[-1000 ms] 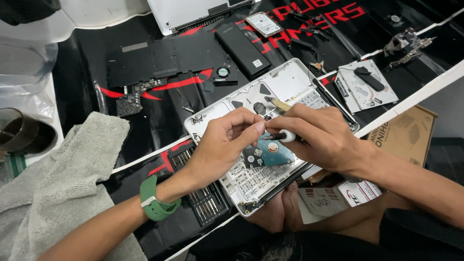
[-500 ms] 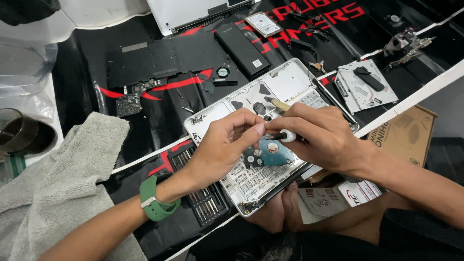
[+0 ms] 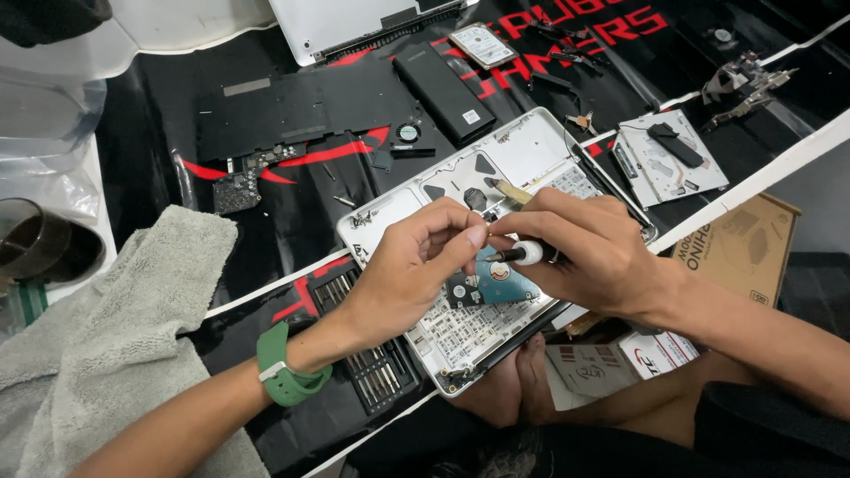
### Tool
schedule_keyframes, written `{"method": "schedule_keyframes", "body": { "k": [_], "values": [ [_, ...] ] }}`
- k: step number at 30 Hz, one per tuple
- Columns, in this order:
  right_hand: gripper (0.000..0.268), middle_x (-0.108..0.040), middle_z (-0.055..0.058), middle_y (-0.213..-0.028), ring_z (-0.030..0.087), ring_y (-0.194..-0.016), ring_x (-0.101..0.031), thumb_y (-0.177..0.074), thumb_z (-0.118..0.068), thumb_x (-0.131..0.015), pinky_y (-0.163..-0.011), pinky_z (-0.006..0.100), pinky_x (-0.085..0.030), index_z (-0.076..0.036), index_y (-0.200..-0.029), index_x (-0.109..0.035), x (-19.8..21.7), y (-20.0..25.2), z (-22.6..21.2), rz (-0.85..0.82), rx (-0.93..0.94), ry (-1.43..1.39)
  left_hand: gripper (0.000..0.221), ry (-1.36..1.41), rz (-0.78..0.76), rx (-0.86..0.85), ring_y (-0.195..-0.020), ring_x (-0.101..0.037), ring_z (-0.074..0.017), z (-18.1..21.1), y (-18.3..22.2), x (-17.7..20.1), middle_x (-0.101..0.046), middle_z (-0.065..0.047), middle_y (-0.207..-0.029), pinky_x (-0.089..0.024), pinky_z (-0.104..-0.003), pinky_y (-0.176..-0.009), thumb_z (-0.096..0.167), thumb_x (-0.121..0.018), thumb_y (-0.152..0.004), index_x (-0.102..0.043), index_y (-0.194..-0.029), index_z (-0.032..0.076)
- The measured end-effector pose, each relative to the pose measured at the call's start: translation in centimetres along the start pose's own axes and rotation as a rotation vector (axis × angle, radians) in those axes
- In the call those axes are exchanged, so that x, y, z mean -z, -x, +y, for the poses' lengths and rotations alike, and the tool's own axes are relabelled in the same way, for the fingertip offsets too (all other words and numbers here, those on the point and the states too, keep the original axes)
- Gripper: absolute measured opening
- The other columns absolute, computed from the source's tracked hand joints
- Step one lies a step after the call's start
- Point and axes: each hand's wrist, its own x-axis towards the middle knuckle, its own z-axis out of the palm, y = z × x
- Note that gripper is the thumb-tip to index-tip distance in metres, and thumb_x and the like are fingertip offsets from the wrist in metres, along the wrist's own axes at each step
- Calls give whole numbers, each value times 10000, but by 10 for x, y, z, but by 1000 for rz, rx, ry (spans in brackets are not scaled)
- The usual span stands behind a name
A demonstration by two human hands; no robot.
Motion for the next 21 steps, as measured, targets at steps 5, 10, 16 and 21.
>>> {"method": "schedule_keyframes", "body": {
  "k": [5,10,16,21],
  "values": [
    [130,-675,85,-865,144,-616,-580,-965,-6,-690,-469,258,-403,52,-1082,-681,-1,-4,-3,25,43,2,259,-18,5,-3,-774,-595,-102,1,0,0,-598,-26,-919,-522,-257,-782,256,-556,-1031,-714,-1043,51],
    [202,-684,86,-876,137,-624,-593,-972,-107,-740,-481,254,-425,38,-1098,-680,-1,-3,-2,15,28,-18,229,-10,-2,-2,-772,-600,-106,-1,0,0,-639,-37,-946,-533,-261,-790,245,-544,-1036,-675,-1036,58],
    [156,-658,129,-836,185,-630,-576,-938,2,-722,-546,284,-442,45,-1079,-672,2,-9,-8,-1,-144,-225,240,49,-10,39,-782,-593,-107,-9,0,0,-585,-27,-844,-518,-270,-791,276,-549,-1035,-652,-1041,59],
    [173,-707,30,-826,139,-700,-633,-978,-174,-615,-661,278,-491,-50,-1018,-729,32,-19,-35,-117,-507,-478,221,171,-31,113,-709,-518,-109,-18,-3,2,-577,-26,-761,-464,-264,-688,239,-545,-1045,-657,-1023,50]
  ]
}}
